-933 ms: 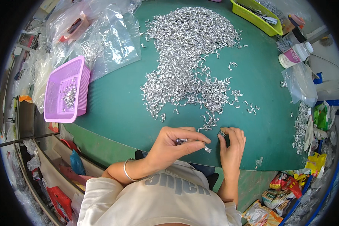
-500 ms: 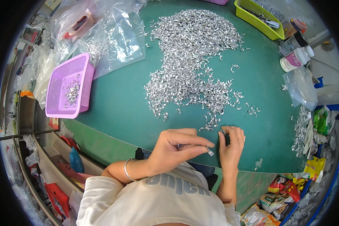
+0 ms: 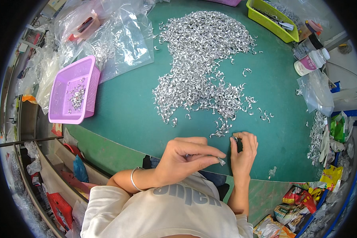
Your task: The person picks up and connects small silver-colored metal components by hand, placing the assembled units into a purple plastic tray.
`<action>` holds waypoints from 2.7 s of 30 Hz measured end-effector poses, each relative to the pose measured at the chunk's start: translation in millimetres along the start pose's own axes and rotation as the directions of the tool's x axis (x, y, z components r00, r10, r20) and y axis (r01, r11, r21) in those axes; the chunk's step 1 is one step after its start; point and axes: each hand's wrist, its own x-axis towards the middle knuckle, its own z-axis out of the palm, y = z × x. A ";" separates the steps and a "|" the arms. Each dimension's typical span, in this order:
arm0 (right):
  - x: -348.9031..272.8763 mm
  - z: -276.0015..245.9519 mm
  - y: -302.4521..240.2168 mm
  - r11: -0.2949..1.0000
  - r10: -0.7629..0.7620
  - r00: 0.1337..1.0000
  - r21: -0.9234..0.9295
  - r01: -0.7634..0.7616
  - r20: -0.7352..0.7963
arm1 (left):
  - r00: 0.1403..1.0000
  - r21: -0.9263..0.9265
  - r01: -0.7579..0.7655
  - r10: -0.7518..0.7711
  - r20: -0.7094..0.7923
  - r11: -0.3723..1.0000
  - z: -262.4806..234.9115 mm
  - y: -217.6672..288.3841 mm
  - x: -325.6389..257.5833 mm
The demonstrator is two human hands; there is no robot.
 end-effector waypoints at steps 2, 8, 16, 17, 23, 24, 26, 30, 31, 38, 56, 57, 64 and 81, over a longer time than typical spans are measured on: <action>0.0 0.5 0.2 1.000 0.001 1.000 0.010 -0.001 -0.012 | 1.000 0.000 0.006 -0.006 -0.001 1.000 0.0 0.4 -0.4; 0.3 0.5 2.7 0.998 0.002 0.998 0.063 0.002 -0.058 | 0.988 -0.063 0.147 -0.150 -0.044 0.987 1.0 3.8 1.9; 1.2 -3.4 -2.1 0.940 0.148 0.986 0.320 -0.116 -0.076 | 0.919 -0.336 0.313 -0.372 -0.127 0.888 -3.8 -25.1 3.2; -0.3 -1.4 -5.6 0.845 0.251 0.968 0.494 -0.206 -0.026 | 0.917 -0.327 0.311 -0.372 -0.142 0.892 -4.3 -27.4 3.4; -0.2 -14.7 -34.5 0.225 0.249 0.899 0.881 -0.417 0.361 | 0.921 -0.399 0.325 -0.383 -0.073 0.857 -1.4 -25.7 2.3; -0.5 -15.0 -37.1 0.203 0.233 0.905 0.893 -0.402 0.355 | 0.922 -0.361 0.336 -0.382 -0.060 0.870 -1.0 -22.9 1.9; -0.3 -17.7 -43.3 0.187 0.212 0.913 0.902 -0.389 0.350 | 0.924 -0.285 0.356 -0.381 -0.034 0.890 -0.4 -16.9 1.2; 1.7 -25.2 -51.5 0.161 0.221 0.897 0.893 -0.420 0.382 | 0.969 -0.289 0.228 -0.247 -0.031 0.930 3.0 -10.2 2.6; 1.6 -25.7 -52.1 0.143 0.233 0.889 0.891 -0.432 0.394 | 0.974 -0.248 0.213 -0.225 -0.022 0.945 1.9 -11.4 1.0; -3.5 -23.4 -55.7 0.181 0.180 0.941 0.930 -0.319 0.287 | 0.982 -0.225 0.167 -0.182 -0.048 0.960 1.4 -5.6 -0.8; -9.6 -22.0 -64.8 0.090 0.182 0.950 0.958 -0.272 0.253 | 0.997 -0.007 0.046 -0.046 -0.067 0.999 -1.9 1.4 -7.6; -10.5 -21.1 -63.6 0.098 0.173 0.954 0.960 -0.264 0.245 | 0.997 0.014 0.027 -0.026 -0.066 1.000 -1.8 0.9 -8.0; -13.6 -18.9 -64.9 0.163 0.178 0.968 0.965 -0.205 0.175 | 0.993 0.161 -0.084 0.096 -0.066 0.983 -0.7 5.4 -9.3; -14.4 -16.5 -67.3 0.202 0.083 0.992 0.973 -0.108 0.093 | 0.957 0.368 -0.237 0.281 -0.072 0.899 2.9 12.9 -13.0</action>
